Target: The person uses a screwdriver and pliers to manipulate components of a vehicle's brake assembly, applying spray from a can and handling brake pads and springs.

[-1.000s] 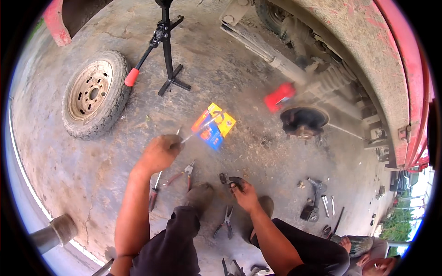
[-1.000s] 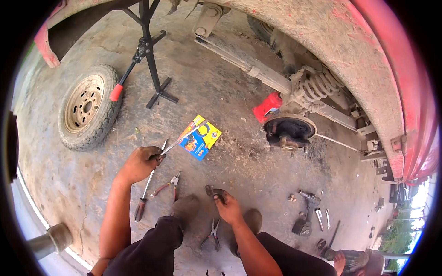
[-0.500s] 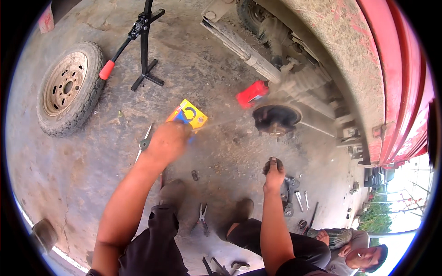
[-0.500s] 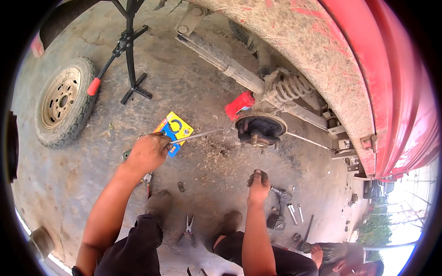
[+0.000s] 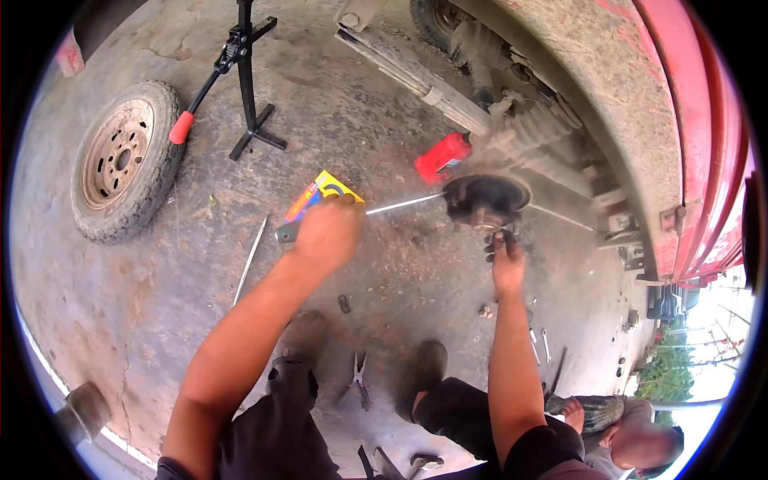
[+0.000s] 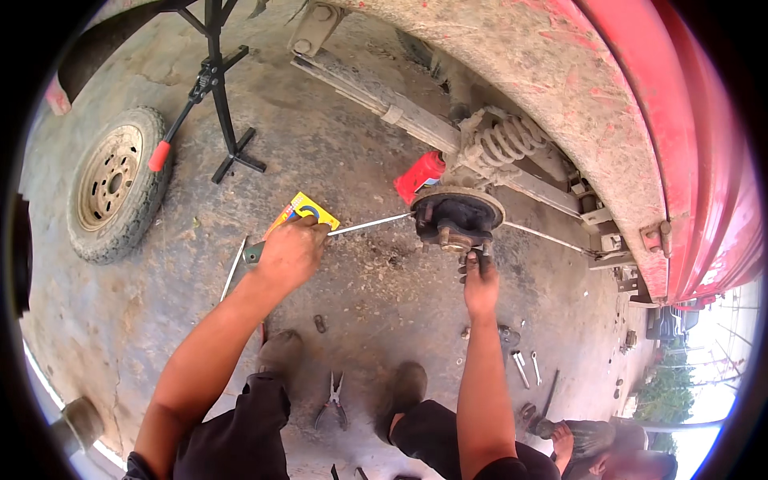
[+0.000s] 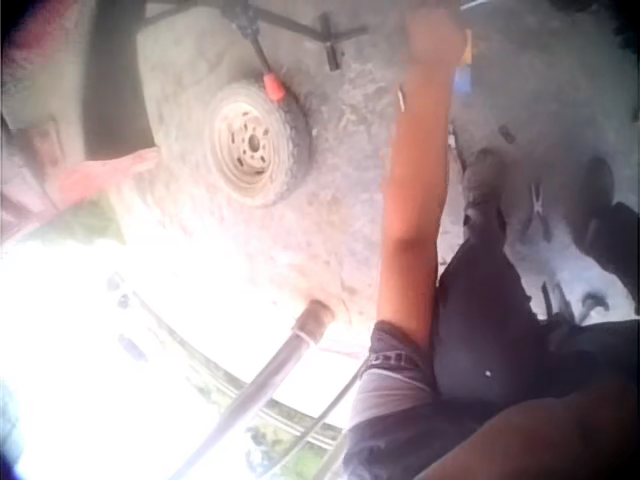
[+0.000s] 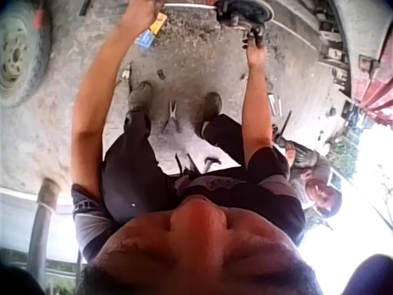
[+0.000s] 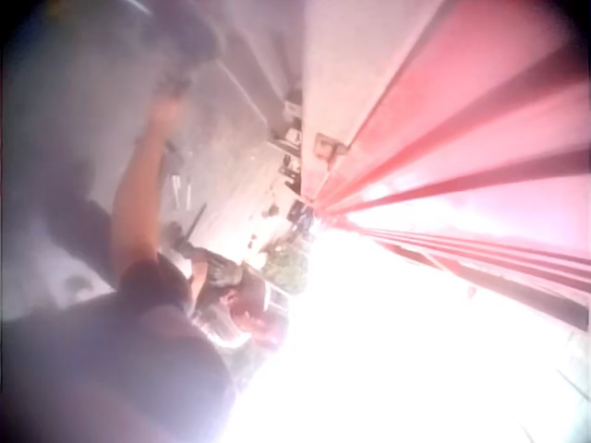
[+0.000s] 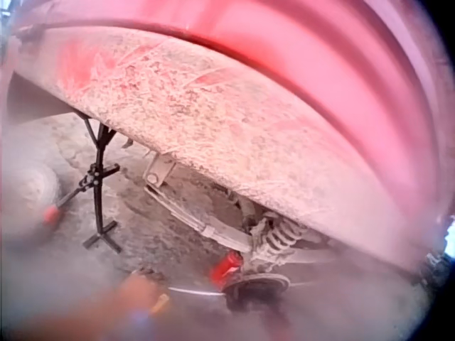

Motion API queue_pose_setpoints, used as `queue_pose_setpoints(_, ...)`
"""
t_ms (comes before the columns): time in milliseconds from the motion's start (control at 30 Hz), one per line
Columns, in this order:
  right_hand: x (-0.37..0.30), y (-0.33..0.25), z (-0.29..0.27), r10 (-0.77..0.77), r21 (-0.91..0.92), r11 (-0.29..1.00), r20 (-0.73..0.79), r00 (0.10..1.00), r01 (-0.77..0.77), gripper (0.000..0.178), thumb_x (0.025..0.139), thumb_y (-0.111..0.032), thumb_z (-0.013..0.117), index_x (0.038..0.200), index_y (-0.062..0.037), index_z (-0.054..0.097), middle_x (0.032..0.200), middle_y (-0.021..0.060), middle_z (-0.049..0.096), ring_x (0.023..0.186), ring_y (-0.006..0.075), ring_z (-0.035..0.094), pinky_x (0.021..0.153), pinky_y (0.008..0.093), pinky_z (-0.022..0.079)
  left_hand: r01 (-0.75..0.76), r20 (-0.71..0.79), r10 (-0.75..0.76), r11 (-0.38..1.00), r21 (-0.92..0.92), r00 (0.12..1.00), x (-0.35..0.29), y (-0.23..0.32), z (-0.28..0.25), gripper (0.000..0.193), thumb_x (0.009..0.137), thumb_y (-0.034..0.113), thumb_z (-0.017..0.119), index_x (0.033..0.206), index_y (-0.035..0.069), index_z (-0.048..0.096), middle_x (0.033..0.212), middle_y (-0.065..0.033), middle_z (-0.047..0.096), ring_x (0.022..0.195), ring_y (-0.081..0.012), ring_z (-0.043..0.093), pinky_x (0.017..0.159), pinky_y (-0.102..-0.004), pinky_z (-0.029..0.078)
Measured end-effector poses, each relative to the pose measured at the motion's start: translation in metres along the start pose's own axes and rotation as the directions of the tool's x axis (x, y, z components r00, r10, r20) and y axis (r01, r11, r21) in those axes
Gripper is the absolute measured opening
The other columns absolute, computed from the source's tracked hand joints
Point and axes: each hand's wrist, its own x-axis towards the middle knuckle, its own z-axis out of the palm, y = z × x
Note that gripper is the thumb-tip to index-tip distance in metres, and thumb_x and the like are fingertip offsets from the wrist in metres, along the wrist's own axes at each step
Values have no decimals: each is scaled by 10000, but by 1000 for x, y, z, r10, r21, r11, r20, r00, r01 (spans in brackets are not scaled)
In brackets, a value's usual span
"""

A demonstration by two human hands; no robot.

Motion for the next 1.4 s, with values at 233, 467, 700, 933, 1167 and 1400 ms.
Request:
queue_pose_setpoints(233, 5, 3, -11, -29, 31, 999, 39, 999, 28, 270, 1058, -278, 629, 1156, -29, 664, 880, -4, 675, 729, 83, 589, 614, 256, 479, -67, 88, 66, 998, 7, 994, 34, -27, -1, 187, 893, 104, 625, 1038, 49, 728, 1017, -139, 715, 1009, -336, 692, 861, -439, 582)
queue_pose_setpoints(467, 3, 3, -1, 96, 96, 991, -29, 995, -92, 294, 1062, -259, 617, 1243, -29, 648, 1002, 41, 702, 810, 117, 631, 670, 286, 506, -162, 83, 157, 985, 52, 984, 67, -47, 9, 152, 862, 88, 637, 983, 46, 719, 1024, -139, 707, 1011, -355, 667, 920, -441, 541)
queue_pose_setpoints(700, 22, 21, -2, 94, 59, 993, 97, 991, -100, 221, 1066, -152, 539, 1193, 4, 630, 980, 66, 713, 785, 136, 653, 673, 296, 519, -179, -10, 180, 983, 44, 984, 78, -46, 12, 128, 900, 126, 627, 949, 65, 728, 969, -131, 700, 994, -348, 662, 930, -452, 518)
queue_pose_setpoints(933, 25, 27, 3, -35, 76, 997, 97, 995, 28, 154, 1051, -127, 575, 1056, 5, 653, 856, 43, 701, 707, 104, 619, 620, 278, 496, -147, -39, 154, 978, 149, 987, 83, -44, 10, 131, 905, 143, 623, 936, 102, 744, 964, -108, 678, 1019, -311, 641, 945, -438, 496)
queue_pose_setpoints(1167, 10, 36, 54, 297, 80, 947, 166, 940, -313, 222, 1051, -207, 616, 1196, -45, 660, 969, 19, 712, 780, 90, 626, 667, 288, 497, -158, -17, 166, 962, 222, 986, 85, -18, -31, 127, 897, 153, 637, 955, 105, 740, 976, -78, 676, 1053, -271, 630, 965, -422, 476)
queue_pose_setpoints(1400, 19, 67, 44, -36, 261, 965, 11, 999, 31, 164, 1026, -177, 640, 1058, -31, 708, 837, 19, 714, 702, 106, 617, 638, 286, 485, -361, -36, 366, 927, 107, 930, 49, -37, 4, 140, 912, 198, 684, 979, 82, 723, 914, -78, 673, 911, -270, 667, 893, -400, 482)
